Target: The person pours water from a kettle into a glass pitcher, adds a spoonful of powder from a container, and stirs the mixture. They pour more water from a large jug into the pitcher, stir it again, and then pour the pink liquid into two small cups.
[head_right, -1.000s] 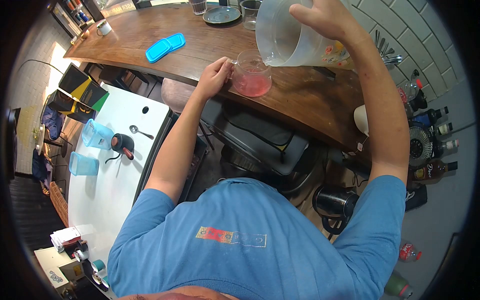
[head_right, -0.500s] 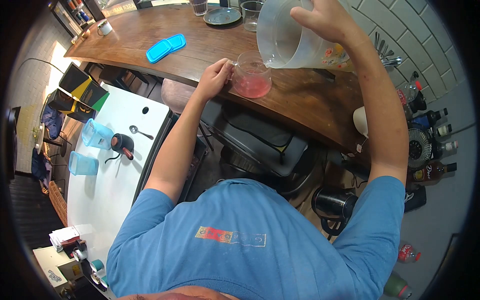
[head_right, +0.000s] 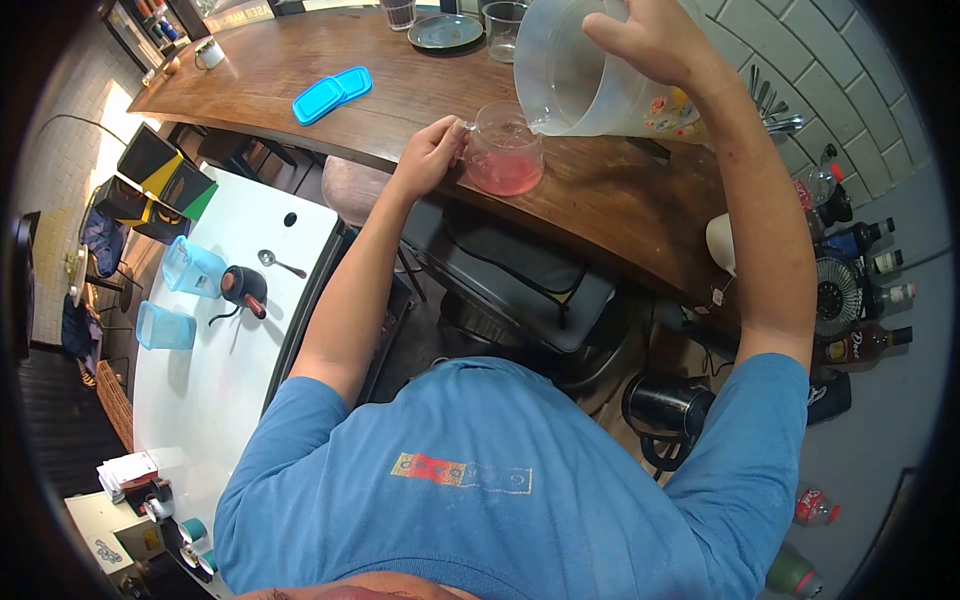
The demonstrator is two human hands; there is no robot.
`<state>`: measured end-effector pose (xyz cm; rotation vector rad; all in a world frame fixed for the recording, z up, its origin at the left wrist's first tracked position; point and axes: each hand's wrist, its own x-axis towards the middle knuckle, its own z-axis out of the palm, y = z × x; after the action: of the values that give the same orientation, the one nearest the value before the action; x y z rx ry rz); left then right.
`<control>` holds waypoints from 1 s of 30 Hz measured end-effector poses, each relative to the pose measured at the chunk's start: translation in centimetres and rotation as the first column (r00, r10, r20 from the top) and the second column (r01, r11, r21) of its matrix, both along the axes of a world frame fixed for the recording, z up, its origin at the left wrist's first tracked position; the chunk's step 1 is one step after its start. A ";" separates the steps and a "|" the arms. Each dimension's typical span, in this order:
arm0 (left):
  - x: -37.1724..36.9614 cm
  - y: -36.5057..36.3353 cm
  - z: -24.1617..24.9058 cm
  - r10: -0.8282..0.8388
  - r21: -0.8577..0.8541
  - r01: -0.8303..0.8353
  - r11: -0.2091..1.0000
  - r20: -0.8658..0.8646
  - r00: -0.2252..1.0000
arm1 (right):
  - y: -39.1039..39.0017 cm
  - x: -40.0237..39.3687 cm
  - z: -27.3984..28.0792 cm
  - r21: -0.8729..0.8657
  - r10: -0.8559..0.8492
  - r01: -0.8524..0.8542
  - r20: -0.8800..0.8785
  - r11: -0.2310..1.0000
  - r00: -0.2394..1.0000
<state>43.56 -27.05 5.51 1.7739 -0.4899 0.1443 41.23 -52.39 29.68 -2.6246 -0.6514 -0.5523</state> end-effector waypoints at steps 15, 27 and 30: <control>-0.3 -0.1 0.3 0.004 -0.019 -0.004 1.000 -0.007 1.000 | -0.1 -0.1 -0.2 -0.043 -0.012 0.015 0.056 0.999 0.998; 0.0 -0.1 0.0 0.010 -0.024 -0.011 1.000 -0.005 1.000 | -0.5 0.6 -0.6 -0.027 0.039 -0.037 0.076 0.999 0.996; -0.1 -0.1 0.0 0.017 -0.009 -0.017 1.000 -0.009 1.000 | -0.4 0.4 -0.5 -0.024 0.022 -0.021 0.059 0.999 0.998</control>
<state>43.46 -27.14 5.51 1.7694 -0.4678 0.1504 41.66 -52.80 29.18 -2.6288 -0.7074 -0.6220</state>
